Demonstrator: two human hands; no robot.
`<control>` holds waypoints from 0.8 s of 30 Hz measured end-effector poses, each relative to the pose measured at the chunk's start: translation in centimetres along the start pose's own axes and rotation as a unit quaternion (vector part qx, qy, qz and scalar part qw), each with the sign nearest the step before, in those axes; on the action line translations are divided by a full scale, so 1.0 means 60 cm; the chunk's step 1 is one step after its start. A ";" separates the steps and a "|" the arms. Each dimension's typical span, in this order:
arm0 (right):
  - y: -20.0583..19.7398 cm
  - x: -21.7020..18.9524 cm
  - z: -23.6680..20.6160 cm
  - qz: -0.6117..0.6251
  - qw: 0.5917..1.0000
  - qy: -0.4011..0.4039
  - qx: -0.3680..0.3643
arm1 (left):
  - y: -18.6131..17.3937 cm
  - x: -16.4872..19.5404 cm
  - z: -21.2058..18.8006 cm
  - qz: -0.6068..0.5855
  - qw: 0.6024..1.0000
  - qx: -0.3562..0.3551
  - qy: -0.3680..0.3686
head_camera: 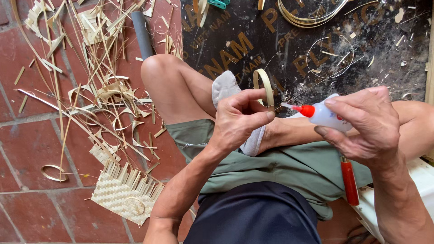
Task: The person sits cross-legged and repeatedly forms small bamboo rings by applying glue to the ends of thin strips, joining them, and securing them with colorful clips. They also use a knife to trim and shape the bamboo pieces.
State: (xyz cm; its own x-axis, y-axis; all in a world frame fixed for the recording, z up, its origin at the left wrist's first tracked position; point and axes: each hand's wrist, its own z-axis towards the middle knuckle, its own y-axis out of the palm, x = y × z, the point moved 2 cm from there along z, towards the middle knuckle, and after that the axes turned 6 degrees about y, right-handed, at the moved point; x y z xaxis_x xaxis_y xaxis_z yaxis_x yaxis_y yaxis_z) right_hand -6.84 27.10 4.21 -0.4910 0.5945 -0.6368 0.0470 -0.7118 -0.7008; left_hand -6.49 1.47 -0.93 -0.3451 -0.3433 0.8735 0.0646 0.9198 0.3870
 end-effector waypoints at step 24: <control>-0.040 -0.064 0.071 -0.147 0.977 -0.044 -0.149 | 0.006 -0.007 0.003 0.089 0.996 -0.010 0.010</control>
State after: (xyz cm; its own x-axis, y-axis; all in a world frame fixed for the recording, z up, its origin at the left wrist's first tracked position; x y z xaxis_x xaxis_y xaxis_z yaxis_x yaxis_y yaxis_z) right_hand -8.76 24.94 9.67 -0.5933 0.7133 -0.3730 0.1373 -0.3669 -0.9201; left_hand -6.50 1.98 -1.19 -0.3070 -0.1786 0.9348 0.1423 0.9626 0.2307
